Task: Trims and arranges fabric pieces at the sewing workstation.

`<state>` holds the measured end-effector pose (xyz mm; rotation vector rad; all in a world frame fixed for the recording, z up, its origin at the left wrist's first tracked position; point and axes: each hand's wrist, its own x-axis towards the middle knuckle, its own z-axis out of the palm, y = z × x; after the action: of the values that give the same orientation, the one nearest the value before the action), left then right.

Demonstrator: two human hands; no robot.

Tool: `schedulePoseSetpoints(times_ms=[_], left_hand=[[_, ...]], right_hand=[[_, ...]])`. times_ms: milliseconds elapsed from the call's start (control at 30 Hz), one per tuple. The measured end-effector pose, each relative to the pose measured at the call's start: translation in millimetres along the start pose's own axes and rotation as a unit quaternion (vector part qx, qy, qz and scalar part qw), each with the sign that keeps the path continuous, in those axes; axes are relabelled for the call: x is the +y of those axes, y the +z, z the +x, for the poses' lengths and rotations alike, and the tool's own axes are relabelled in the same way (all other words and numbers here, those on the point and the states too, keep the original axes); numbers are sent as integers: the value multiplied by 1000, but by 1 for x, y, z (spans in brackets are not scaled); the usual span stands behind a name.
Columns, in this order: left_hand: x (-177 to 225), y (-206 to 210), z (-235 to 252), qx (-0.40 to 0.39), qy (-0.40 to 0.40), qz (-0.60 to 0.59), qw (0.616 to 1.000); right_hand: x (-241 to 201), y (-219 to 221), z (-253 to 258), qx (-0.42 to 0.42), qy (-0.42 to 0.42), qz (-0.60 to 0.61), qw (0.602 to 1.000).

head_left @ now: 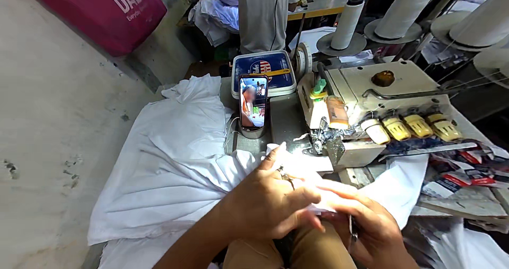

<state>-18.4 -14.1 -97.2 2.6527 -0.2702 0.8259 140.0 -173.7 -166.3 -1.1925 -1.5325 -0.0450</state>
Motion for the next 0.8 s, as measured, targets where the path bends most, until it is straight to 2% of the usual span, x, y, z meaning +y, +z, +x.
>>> schedulePoseSetpoints(times_ms=[67, 100, 167, 233, 267, 300, 367, 400, 467, 567, 700, 733, 767, 800], left_hand=[[-8, -13, -7, -31, -10, 63, 997], [-9, -25, -12, -50, -14, 56, 997], [-5, -54, -18, -106, -10, -92, 990], [0, -71, -16, -159, -5, -317, 935], [-2, -72, -13, -161, -23, -354, 921], [-7, -69, -10, -153, -58, -333, 929], [-31, -53, 1, -169, -191, -217, 942], [-46, -40, 8, -195, -263, -151, 933], [-74, -13, 24, -224, -324, -83, 915], [-86, 18, 50, -225, -347, -20, 910], [-92, 48, 75, -189, -387, 49, 901], [-107, 67, 67, -138, -359, 83, 920], [-133, 97, 54, -46, -304, 143, 941], [-152, 117, 49, 0, -287, 171, 943]], right_hand=[[-10, -5, -6, -1, 37, 23, 999], [-18, -9, -10, -14, 65, 57, 996], [-35, -15, -13, -50, 117, 174, 977], [-47, -12, -15, -81, 161, 274, 945], [-50, -6, -17, -84, 181, 292, 935], [-49, 4, -21, -74, 206, 282, 934], [-37, 29, -32, -19, 270, 232, 934], [-28, 39, -36, 8, 309, 211, 928], [-14, 49, -36, 57, 371, 172, 911], [-4, 49, -28, 126, 403, 96, 902], [5, 47, -16, 214, 386, 58, 895], [7, 48, -14, 235, 380, 59, 893], [9, 48, -12, 255, 371, 60, 891], [12, 49, -11, 272, 360, 57, 891]])
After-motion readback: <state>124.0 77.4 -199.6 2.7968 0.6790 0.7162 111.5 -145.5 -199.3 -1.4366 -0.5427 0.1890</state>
